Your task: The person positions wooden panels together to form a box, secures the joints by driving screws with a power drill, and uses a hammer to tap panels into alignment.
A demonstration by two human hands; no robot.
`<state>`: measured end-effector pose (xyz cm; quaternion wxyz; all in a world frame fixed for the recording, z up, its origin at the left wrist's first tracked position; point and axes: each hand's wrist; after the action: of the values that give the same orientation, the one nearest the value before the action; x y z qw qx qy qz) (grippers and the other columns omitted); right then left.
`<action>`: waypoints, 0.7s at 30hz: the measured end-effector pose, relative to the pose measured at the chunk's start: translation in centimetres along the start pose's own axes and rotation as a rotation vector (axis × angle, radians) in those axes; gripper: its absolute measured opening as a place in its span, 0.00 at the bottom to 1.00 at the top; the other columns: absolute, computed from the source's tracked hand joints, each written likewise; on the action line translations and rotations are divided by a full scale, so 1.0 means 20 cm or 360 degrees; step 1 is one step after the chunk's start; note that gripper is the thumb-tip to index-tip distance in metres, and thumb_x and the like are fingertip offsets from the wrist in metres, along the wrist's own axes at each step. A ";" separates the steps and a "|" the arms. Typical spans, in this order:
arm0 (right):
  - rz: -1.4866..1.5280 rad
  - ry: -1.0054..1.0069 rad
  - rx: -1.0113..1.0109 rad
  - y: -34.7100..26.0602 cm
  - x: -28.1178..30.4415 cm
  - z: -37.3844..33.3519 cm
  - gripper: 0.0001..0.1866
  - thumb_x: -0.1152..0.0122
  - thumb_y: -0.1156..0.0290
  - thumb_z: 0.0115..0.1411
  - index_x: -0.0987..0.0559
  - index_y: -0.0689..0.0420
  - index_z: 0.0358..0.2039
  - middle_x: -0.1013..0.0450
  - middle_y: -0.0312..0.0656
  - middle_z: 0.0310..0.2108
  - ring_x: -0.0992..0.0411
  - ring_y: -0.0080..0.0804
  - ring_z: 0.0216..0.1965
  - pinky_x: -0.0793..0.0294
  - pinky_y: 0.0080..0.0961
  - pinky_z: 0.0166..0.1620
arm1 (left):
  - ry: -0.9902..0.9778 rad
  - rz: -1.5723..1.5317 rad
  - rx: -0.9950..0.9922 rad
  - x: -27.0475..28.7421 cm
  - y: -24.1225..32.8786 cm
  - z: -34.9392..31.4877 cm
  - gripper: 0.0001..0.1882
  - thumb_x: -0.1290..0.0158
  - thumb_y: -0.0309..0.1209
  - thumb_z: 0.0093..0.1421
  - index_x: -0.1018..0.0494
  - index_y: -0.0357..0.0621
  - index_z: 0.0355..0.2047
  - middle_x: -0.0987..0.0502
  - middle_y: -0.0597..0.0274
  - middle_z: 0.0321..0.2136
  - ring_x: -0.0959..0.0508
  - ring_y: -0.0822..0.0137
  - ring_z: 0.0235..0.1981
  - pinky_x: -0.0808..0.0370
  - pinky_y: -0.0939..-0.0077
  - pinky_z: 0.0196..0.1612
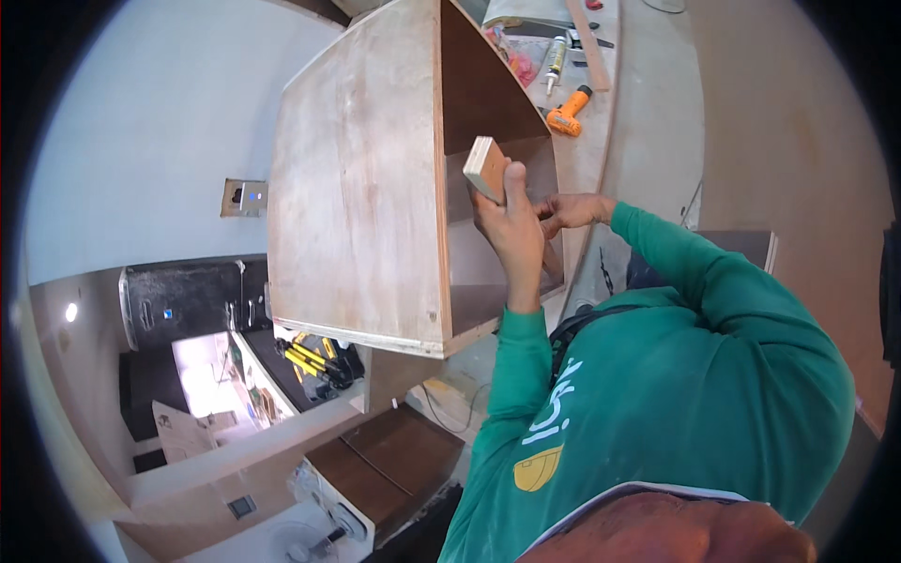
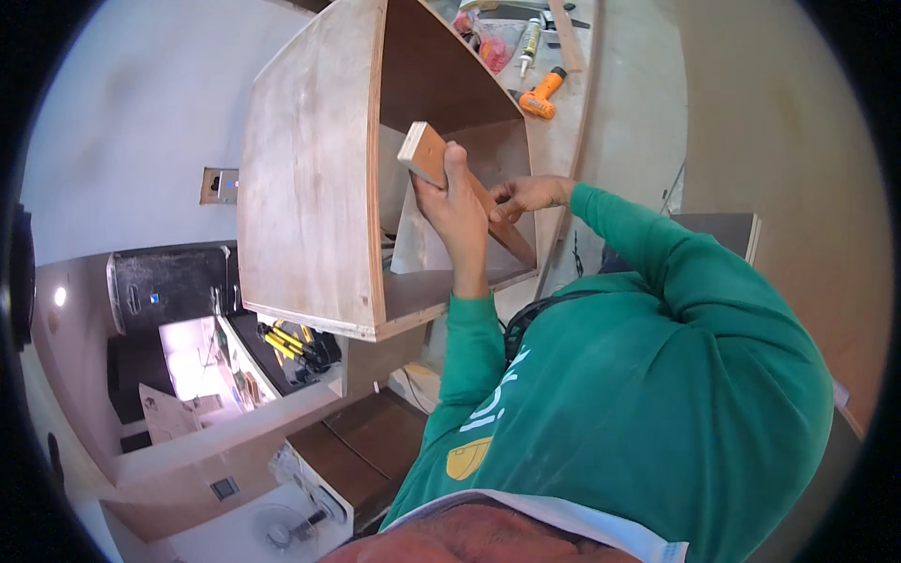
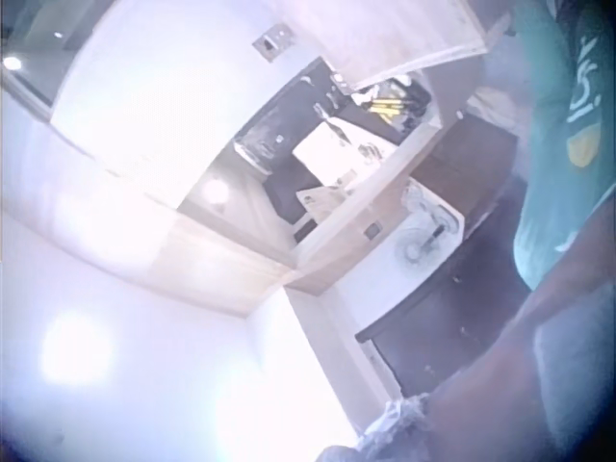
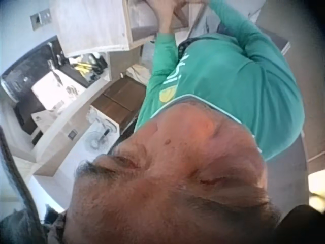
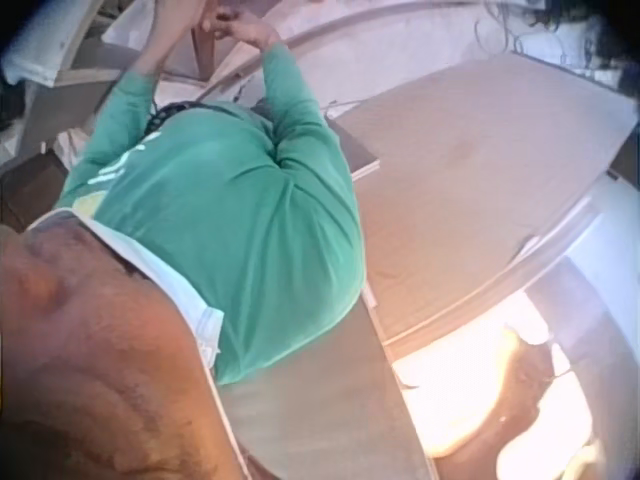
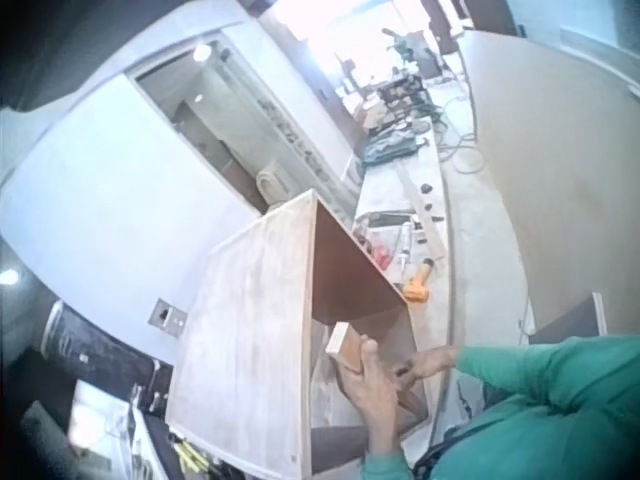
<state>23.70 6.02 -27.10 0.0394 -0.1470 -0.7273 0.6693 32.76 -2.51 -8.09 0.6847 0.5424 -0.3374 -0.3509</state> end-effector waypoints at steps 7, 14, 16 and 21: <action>-0.0034 0.0213 -0.0274 -0.18 0.45 -0.23 0.30 0.39 0.49 0.64 0.26 0.57 0.58 0.29 0.39 0.55 0.30 0.30 0.53 0.25 0.30 0.51 | 0.0448 0.0561 -0.0155 -0.22 -0.20 0.51 0.38 0.41 0.55 0.63 0.32 0.27 0.54 0.25 0.45 0.47 0.24 0.55 0.45 0.29 0.61 0.52; 0.0059 0.0464 -0.0656 0.05 1.13 -0.94 0.26 0.40 0.48 0.63 0.24 0.53 0.53 0.27 0.34 0.46 0.29 0.25 0.50 0.26 0.28 0.45 | 0.0598 0.0369 -0.0307 -0.40 -0.27 0.94 0.42 0.40 0.56 0.62 0.36 0.28 0.59 0.28 0.43 0.54 0.26 0.53 0.54 0.31 0.61 0.58; 0.0093 0.0631 -0.0762 0.08 1.26 -1.15 0.26 0.41 0.47 0.63 0.24 0.53 0.53 0.27 0.34 0.46 0.29 0.25 0.49 0.26 0.29 0.45 | 0.0579 0.0254 -0.0243 -0.46 -0.24 0.99 0.44 0.41 0.56 0.62 0.39 0.29 0.62 0.29 0.46 0.56 0.27 0.57 0.55 0.30 0.64 0.58; 0.0208 0.0994 -0.0838 0.27 1.41 -1.54 0.29 0.43 0.43 0.63 0.25 0.52 0.54 0.27 0.34 0.46 0.28 0.24 0.47 0.26 0.30 0.45 | 0.0794 0.0144 -0.0486 -0.59 -0.28 1.09 0.44 0.42 0.54 0.64 0.43 0.31 0.65 0.30 0.47 0.57 0.28 0.59 0.56 0.31 0.65 0.60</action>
<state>5.43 43.53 -33.25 0.1766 -0.3939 -0.8159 0.3846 7.52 -4.48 -10.53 0.8351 0.4871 -0.1259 -0.2227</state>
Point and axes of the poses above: each hand's wrist, its own z-axis towards the middle knuckle, its own x-axis out of the back of the hand, y = z × x
